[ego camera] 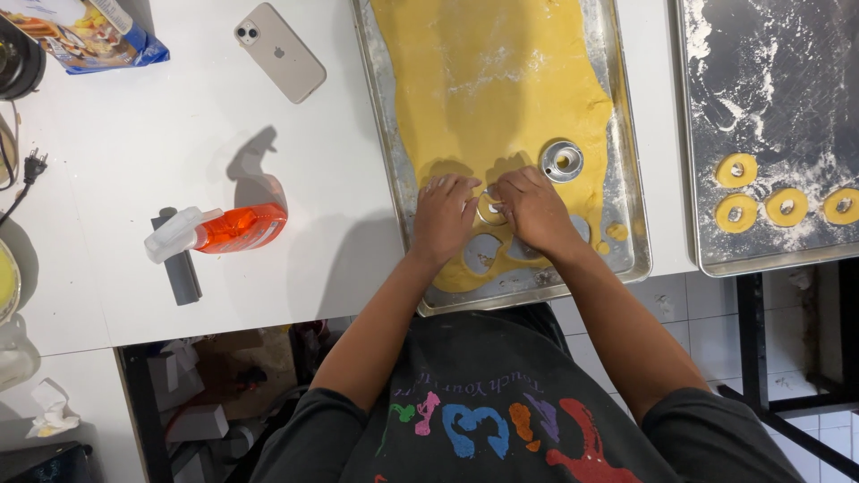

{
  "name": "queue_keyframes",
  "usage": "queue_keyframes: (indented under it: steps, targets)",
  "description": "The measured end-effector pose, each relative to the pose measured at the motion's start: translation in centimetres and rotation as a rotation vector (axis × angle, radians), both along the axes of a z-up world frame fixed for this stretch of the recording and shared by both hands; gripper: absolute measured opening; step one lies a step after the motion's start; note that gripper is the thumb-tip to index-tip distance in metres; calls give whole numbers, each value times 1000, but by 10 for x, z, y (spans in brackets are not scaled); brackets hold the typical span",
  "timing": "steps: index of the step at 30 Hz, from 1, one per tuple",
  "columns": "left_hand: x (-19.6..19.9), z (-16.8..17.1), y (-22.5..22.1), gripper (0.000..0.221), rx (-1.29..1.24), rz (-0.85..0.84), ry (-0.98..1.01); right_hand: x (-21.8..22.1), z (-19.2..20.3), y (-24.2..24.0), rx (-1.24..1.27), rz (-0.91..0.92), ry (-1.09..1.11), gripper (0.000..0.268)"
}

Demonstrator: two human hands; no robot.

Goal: Cutting circular shapes from a sheet of dough using a metal cutter and placing them on a floured baking tray.

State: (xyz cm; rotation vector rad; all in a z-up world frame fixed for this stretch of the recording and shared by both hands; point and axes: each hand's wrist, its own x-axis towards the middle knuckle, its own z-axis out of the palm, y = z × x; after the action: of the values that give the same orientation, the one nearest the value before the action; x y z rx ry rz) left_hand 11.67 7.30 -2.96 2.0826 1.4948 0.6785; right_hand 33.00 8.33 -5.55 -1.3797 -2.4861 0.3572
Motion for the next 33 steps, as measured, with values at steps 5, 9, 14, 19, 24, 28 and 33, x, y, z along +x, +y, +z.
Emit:
queue_keyframes:
  steps: [5,9,14,19,24,28,33]
  targets:
    - [0,2,3,34,-109,-195,105,-2,29,-8,-232,4,81,21]
    - [8,-2,6,21,-137,-268,166,-9,93,-12,-409,-136,215,39]
    - [10,-21,13,13,-120,-252,71,-4,80,-6,-435,-182,195,28]
    - [7,-5,5,13,-96,-272,8,-3,74,-6,-425,-137,114,17]
    - [10,54,-14,23,-316,-170,-262,-11,119,-16,-552,-168,246,16]
    - [8,53,-19,25,-463,-74,-574,4,118,-25,-644,-199,548,20]
    - [15,57,-29,68,-855,38,-1128,8,151,-36,-842,-317,1013,29]
